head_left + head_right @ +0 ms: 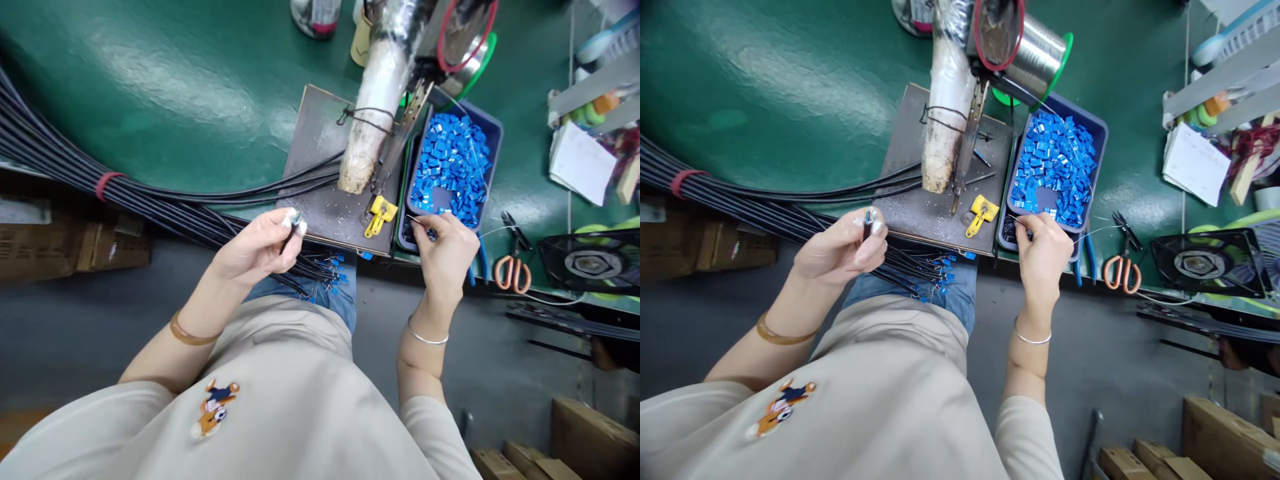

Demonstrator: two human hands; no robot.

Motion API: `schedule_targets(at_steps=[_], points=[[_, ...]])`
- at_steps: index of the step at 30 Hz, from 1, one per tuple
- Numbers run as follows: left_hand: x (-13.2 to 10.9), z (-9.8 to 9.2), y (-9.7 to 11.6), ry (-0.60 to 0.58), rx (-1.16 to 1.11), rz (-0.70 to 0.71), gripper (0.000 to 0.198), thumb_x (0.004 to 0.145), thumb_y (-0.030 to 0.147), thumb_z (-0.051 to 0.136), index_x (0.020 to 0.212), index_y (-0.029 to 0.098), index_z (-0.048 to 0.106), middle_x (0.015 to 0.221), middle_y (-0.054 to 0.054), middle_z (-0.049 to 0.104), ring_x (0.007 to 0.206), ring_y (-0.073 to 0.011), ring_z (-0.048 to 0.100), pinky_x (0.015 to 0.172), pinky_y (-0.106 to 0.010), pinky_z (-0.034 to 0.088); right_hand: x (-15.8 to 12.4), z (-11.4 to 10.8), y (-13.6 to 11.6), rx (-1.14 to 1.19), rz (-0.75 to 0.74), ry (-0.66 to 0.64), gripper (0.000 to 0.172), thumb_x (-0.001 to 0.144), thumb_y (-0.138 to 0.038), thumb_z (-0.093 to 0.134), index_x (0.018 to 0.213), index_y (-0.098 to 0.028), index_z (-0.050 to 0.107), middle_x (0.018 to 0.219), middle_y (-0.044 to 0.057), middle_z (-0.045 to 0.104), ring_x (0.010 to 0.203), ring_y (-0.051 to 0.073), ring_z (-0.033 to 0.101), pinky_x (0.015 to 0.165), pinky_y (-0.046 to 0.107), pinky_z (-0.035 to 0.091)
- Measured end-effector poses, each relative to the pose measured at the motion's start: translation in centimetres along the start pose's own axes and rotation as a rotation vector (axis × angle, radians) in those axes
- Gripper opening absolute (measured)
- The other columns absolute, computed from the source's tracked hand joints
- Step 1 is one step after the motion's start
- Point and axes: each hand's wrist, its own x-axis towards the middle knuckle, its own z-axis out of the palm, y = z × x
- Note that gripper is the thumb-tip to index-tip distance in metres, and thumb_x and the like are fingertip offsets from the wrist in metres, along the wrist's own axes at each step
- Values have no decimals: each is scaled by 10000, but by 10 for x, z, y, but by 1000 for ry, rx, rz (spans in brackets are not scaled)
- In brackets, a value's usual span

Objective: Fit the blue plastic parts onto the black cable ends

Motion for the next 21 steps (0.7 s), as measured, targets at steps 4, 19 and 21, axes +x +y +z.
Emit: schedule_targets(at_steps=[4,19,21], points=[[6,13,-6,71,-41,44,263,717,268,768,920,195,616,584,26,622,361,-33,391,322,-137,253,5,-1,1,-85,-14,-52,153,860,-266,577,839,-193,711,807,56,677,736,182,582,648,307,340],[24,40,-19,118,325,132,130,769,169,684,846,127,589,640,10,658,398,-3,444,376,-124,326,-44,-28,-71,782,103,137,29,783,-208,724,797,-234,719,764,-7,659,494,64,416,447,253,274],[24,41,-20,106,366,140,133,777,174,680,864,129,590,659,1,670,425,-10,469,393,-121,342,-44,-14,-74,872,122,31,58,800,-212,712,842,-242,736,796,-2,669,535,69,468,464,249,298]])
